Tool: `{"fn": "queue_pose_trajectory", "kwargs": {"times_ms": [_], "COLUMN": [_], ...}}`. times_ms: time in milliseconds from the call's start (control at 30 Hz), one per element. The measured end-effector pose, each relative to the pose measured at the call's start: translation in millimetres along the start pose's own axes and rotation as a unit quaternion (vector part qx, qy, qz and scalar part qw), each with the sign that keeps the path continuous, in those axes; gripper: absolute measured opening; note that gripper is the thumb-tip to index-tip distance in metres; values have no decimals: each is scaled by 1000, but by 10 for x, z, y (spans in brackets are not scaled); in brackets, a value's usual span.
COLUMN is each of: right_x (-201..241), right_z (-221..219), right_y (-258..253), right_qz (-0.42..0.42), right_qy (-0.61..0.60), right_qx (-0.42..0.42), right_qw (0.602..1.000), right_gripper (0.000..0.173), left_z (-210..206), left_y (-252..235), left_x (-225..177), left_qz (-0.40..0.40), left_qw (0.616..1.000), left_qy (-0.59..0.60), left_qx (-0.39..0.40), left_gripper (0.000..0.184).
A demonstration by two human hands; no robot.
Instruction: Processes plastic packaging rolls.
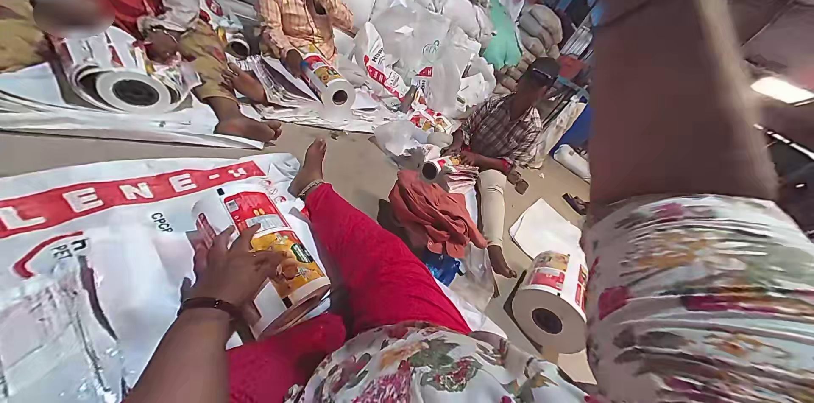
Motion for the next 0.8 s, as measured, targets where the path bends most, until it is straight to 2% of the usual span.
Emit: {"fn": "queue_pose_trajectory", "kwargs": {"times_ms": [67, 133, 233, 300, 333, 367, 433, 467, 500, 533, 633, 800], "right_x": [286, 344, 266, 278, 289, 295, 351, 388, 408, 407, 297, 119], "right_z": [-830, -1677, -2904, -3582, -3871, -4176, -4754, -4973, -5096, -5140, -5162, -5178], "right_y": [94, 251, 623, 921, 1061, 1193, 1491, 1603, 1638, 1608, 1522, 1501], "right_qz": [22, 91, 139, 91, 45, -14, -135, -198, -246, -263, -219, -245], "right_qy": [45, 25, -136, -301, -406, -525, -723, -777, -797, -801, -811, -829], "right_qx": [130, 232, 342, 354, 337, 306, 227, 190, 170, 169, 213, 220], "right_qw": [990, 968, 919, 881, 848, 794, 638, 566, 524, 511, 499, 451], "right_gripper": [35, 38, 40, 38, 39, 42, 44, 39, 33, 33, 45, 36], "left_z": [-2, -36, -86, -151, -176, -200, -251, -272, -287, -306, -387, -447], "left_y": [8, -12, -92, -166, -213, -257, -281, -294, -307, -321, -319, -359], "left_x": [5, 20, 123, 268, 306, 324, 308, 284, 261, 264, 297, 300], "left_qz": [15, 2, -34, -59, -72, -79, -96, -102, -108, -109, -108, -91], "left_qw": [1000, 1000, 996, 991, 988, 985, 983, 983, 984, 984, 987, 988], "left_qy": [-6, -21, -41, -45, -47, -48, -42, -43, -41, -40, -28, -18], "left_qx": [-4, -20, -66, -111, -132, -145, -150, -145, -139, -134, -120, -127], "left_gripper": [47, 38, 29, 38, 45, 50, 52, 52, 50, 50, 53, 58]}}
Point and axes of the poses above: each hand's wrist, its own y-axis away from the middle knuckle, its own z-axis out of the back of the hand, x = y × z, the point moved 2 cm from there along -y, towards the middle knuckle, and after that the axes turned 9 degrees about z, right-handed, at the moved point
